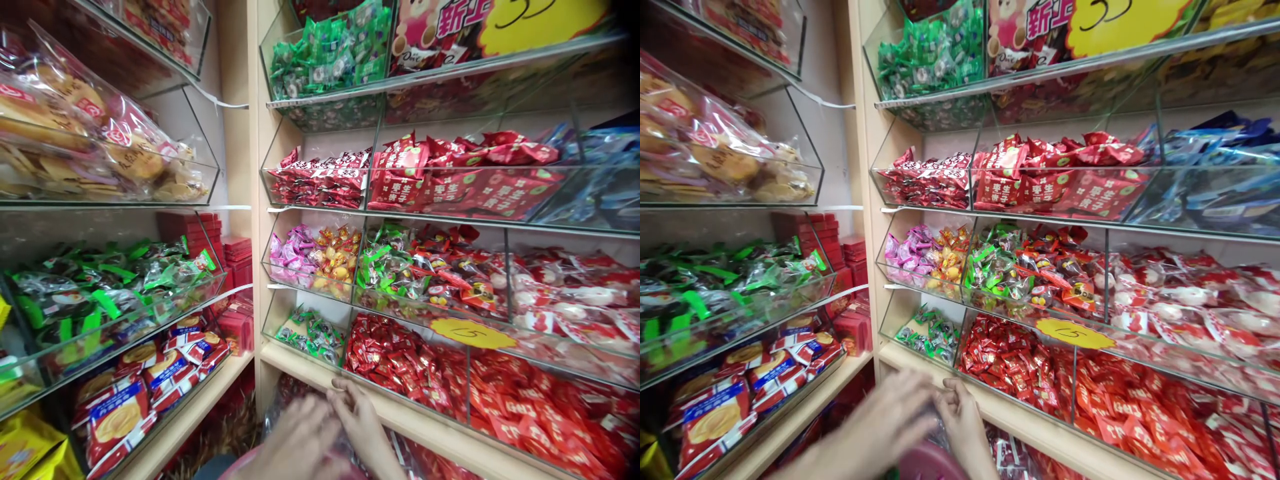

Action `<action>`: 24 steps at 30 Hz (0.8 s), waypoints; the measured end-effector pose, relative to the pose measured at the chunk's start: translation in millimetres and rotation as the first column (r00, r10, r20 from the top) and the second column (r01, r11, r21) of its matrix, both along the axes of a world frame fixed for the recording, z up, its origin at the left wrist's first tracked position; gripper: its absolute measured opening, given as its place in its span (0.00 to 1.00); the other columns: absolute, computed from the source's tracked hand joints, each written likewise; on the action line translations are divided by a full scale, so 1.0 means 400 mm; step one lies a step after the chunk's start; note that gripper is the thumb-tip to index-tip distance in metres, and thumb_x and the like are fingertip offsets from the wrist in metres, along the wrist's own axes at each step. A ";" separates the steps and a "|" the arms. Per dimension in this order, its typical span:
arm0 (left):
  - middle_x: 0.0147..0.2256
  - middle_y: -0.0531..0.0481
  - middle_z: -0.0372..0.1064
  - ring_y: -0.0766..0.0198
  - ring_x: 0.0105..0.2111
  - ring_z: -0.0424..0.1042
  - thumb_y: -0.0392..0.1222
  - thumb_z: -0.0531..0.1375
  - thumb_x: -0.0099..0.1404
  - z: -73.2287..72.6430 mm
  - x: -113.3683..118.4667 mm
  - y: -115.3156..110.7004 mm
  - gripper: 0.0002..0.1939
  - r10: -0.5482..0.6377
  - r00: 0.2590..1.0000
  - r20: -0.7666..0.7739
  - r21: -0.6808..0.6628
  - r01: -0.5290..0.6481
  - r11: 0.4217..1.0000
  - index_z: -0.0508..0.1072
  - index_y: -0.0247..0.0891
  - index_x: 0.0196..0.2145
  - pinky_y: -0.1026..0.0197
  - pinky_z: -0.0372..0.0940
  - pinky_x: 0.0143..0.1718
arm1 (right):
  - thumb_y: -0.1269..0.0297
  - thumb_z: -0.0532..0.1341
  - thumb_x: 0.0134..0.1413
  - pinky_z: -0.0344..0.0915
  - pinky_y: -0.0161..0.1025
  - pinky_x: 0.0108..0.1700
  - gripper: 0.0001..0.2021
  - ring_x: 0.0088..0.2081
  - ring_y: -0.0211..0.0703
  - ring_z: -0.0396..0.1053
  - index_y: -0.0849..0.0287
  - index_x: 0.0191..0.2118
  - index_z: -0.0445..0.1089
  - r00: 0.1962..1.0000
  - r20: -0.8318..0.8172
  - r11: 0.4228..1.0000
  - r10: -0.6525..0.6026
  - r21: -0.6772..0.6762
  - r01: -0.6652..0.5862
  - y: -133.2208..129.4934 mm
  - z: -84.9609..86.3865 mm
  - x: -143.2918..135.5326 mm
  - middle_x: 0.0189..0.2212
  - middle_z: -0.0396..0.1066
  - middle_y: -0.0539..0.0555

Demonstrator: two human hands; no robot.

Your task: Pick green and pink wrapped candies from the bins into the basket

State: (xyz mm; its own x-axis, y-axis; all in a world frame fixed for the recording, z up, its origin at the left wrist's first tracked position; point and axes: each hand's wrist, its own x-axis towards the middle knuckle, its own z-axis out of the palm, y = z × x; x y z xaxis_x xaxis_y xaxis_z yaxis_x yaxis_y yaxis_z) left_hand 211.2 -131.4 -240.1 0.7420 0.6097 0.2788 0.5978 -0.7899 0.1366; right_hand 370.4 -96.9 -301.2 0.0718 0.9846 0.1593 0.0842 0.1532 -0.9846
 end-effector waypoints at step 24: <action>0.44 0.42 0.69 0.50 0.46 0.65 0.47 0.59 0.56 0.566 -0.046 0.457 0.29 0.414 0.901 -0.129 0.343 -0.352 0.871 0.61 0.39 0.54 0.51 0.56 0.45 | 0.46 0.61 0.44 0.53 0.35 0.24 0.22 0.21 0.38 0.59 0.61 0.37 0.68 1.000 0.007 1.000 0.023 0.003 -0.023 0.023 -0.049 -0.019 0.20 0.63 0.49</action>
